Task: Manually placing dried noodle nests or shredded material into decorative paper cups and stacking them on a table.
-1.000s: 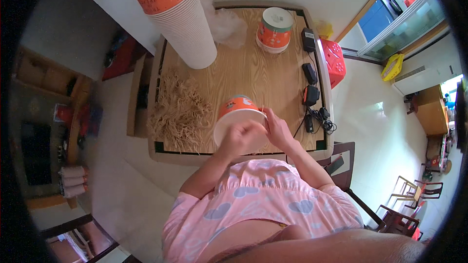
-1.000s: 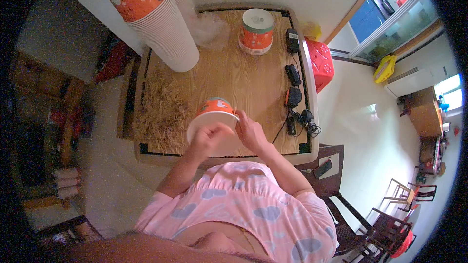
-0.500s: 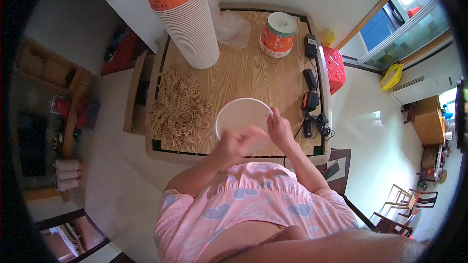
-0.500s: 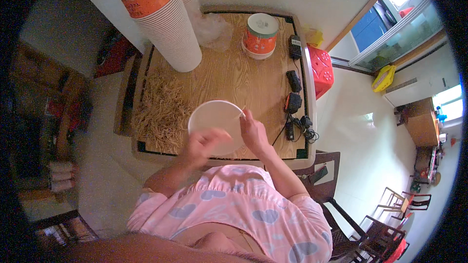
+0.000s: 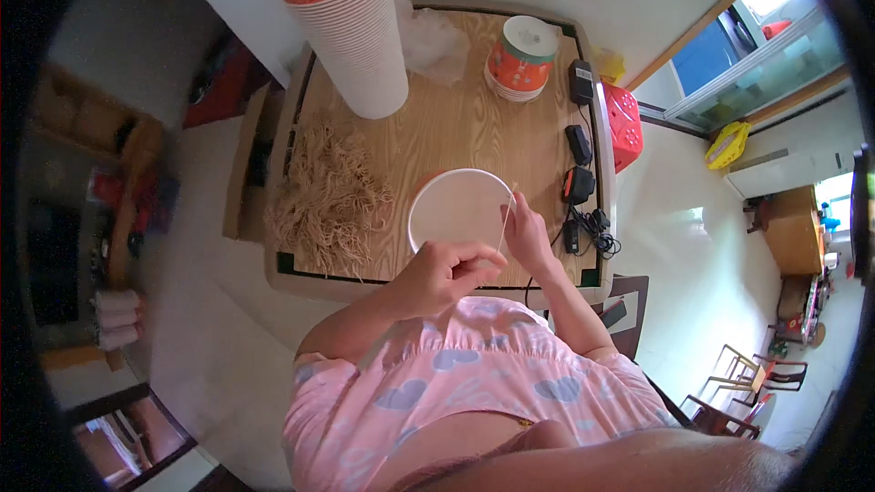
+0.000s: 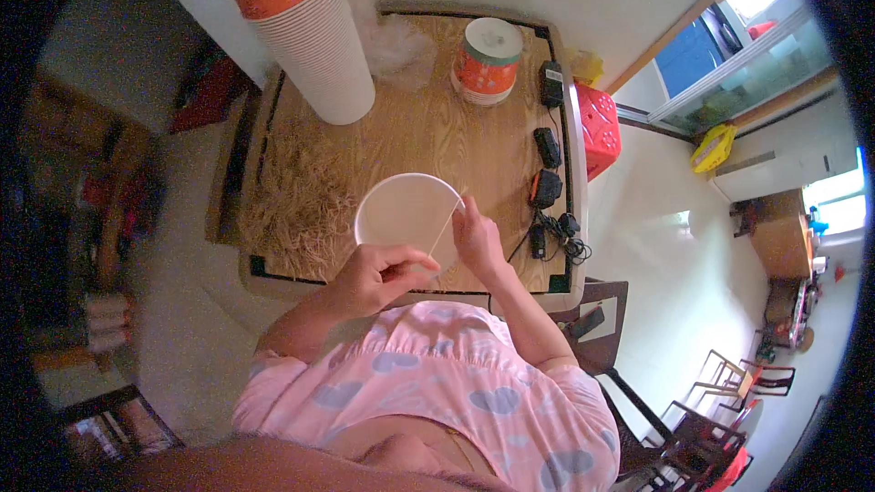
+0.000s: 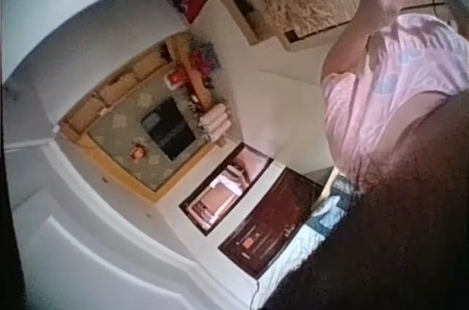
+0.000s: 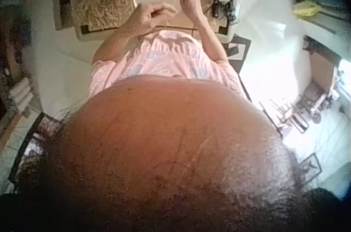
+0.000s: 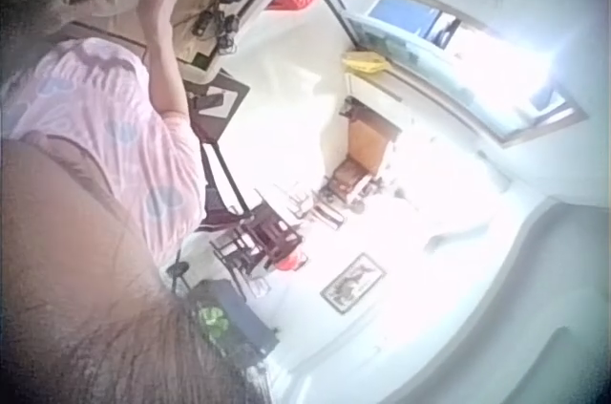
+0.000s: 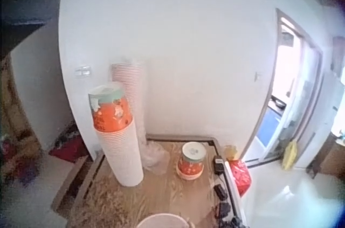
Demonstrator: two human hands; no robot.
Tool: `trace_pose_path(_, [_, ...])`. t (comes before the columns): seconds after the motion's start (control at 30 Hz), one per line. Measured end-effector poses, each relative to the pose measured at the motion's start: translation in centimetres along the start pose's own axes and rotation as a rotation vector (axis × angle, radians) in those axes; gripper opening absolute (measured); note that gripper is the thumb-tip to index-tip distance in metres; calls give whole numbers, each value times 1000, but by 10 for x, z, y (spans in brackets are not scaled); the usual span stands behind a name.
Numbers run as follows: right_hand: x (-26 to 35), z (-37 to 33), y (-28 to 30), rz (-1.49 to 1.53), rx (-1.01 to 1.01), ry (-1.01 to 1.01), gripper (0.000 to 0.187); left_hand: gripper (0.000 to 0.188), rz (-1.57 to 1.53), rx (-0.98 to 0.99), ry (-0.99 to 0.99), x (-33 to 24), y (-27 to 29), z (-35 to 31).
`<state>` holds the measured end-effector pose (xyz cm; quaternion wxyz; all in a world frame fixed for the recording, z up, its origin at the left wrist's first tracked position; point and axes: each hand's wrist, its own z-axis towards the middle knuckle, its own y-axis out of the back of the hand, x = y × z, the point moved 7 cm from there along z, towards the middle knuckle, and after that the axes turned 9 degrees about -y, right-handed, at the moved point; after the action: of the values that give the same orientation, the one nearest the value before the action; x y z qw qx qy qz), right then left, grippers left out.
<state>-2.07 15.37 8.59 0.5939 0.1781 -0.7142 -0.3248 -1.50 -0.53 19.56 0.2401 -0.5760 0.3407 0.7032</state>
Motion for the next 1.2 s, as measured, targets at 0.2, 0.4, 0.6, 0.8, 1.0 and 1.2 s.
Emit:
trace_pose_path(0.2, [-18,-5,8,-1,14,-143,28,5,337,-673,-2,76,92,4])
trace_pose_path(0.4, [-19,-16,-5,-22,164,-38,30,10,1,-596,129,153,82,14])
trace_pose_path(0.6, [-22,-20,0,-31,107,-39,21,35,-174,-479,139,148,71,10])
trace_pose_path(0.8, [-28,-22,0,41,130,-82,17,24,349,-290,37,89,48,5])
trace_pose_path(1.0, [-36,-7,10,490,482,-197,37,23,595,-379,-243,64,32,2])
trace_pose_path(1.2, [-8,27,25,510,577,-118,44,28,726,-299,-649,12,1,-12])
